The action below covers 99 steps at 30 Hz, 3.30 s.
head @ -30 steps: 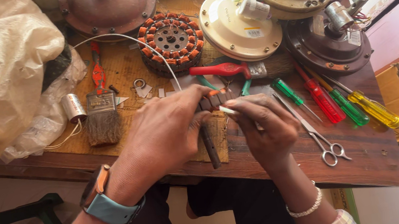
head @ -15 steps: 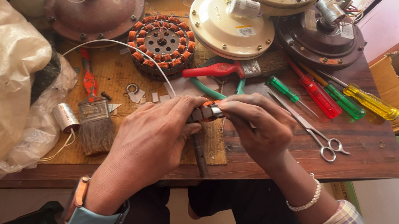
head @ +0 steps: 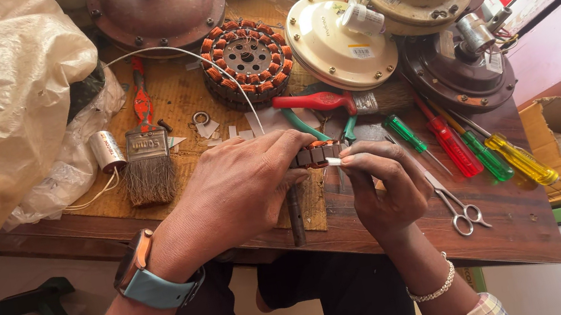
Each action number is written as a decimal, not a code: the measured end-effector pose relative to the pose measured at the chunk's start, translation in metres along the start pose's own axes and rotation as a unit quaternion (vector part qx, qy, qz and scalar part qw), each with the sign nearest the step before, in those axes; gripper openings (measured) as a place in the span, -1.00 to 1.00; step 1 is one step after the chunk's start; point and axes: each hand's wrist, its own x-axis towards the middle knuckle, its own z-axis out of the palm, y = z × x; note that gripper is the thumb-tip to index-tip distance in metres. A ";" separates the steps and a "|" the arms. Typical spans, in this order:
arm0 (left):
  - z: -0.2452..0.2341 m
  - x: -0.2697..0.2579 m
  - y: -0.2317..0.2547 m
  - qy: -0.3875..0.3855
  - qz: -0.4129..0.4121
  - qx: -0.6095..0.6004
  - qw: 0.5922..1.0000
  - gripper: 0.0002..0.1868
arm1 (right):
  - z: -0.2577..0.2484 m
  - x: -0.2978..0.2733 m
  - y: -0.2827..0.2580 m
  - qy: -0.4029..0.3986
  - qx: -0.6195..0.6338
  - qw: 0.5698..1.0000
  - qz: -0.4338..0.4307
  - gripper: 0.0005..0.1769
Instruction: The person works on a motor stator assembly, repeatedly inserting small white insulating strips into the slots between copper windings. They use scissors to trim the strips and a screwdriver to press them into place. The person handles the stator, strips, scissors, and screwdriver throughout the task.
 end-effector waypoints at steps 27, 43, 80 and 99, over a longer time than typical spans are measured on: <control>0.003 0.006 0.001 0.026 0.007 0.047 0.999 -0.52 | -0.007 0.031 -0.014 -0.089 0.017 0.996 -0.001 -0.80; 0.007 0.009 0.007 0.055 0.032 0.059 0.996 -0.56 | -0.026 0.053 -0.038 -0.167 -0.030 0.984 0.046 -0.80; 0.023 -0.046 -0.013 0.096 0.110 -0.104 0.984 -0.37 | -0.017 0.015 -0.047 -0.188 0.054 0.971 0.137 -0.46; 0.064 -0.054 -0.015 0.285 0.096 -0.085 0.950 -0.46 | -0.009 0.011 -0.060 -0.155 0.053 0.968 0.190 -0.50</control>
